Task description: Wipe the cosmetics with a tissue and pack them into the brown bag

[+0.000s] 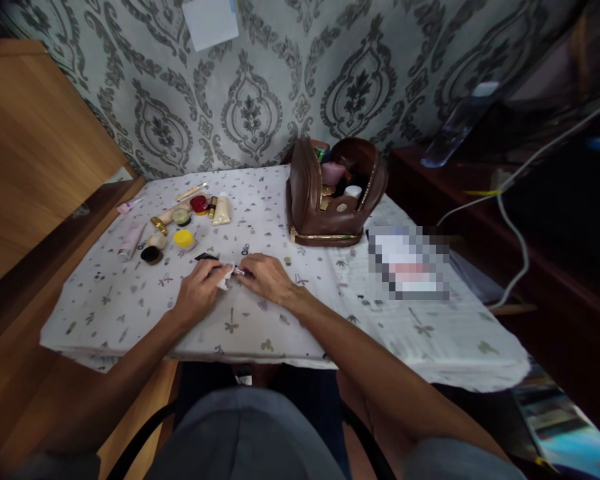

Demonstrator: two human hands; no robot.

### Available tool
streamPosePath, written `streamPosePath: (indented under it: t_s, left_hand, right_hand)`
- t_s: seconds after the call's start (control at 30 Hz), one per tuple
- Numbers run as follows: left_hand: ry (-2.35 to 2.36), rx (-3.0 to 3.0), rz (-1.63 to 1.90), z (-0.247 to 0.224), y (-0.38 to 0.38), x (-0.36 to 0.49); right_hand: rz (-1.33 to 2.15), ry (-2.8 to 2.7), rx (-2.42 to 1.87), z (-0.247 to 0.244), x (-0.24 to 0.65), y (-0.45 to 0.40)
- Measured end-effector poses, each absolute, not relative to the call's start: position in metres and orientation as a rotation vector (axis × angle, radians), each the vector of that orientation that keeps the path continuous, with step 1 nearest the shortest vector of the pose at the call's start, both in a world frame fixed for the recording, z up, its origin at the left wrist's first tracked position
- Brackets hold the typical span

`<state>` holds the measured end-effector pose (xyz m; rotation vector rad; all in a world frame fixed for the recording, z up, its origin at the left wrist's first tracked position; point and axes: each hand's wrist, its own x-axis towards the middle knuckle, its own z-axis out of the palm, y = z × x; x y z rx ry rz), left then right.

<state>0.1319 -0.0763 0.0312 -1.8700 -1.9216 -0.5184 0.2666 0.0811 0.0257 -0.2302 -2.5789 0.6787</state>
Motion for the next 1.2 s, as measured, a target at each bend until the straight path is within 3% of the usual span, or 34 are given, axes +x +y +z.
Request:
streamPosePath:
  t_s: [0.87,1.2]
  left_hand:
    - [-2.487,-1.44,-0.384,0.039,-0.092,0.092]
    - [-2.095,-1.683,-0.584,0.039,-0.088,0.12]
  right_hand:
    - [0.698,-2.52,-0.272,0.021,0.266,0.085]
    - [0.784,-2.482,-0.264,0.027,0.268,0.082]
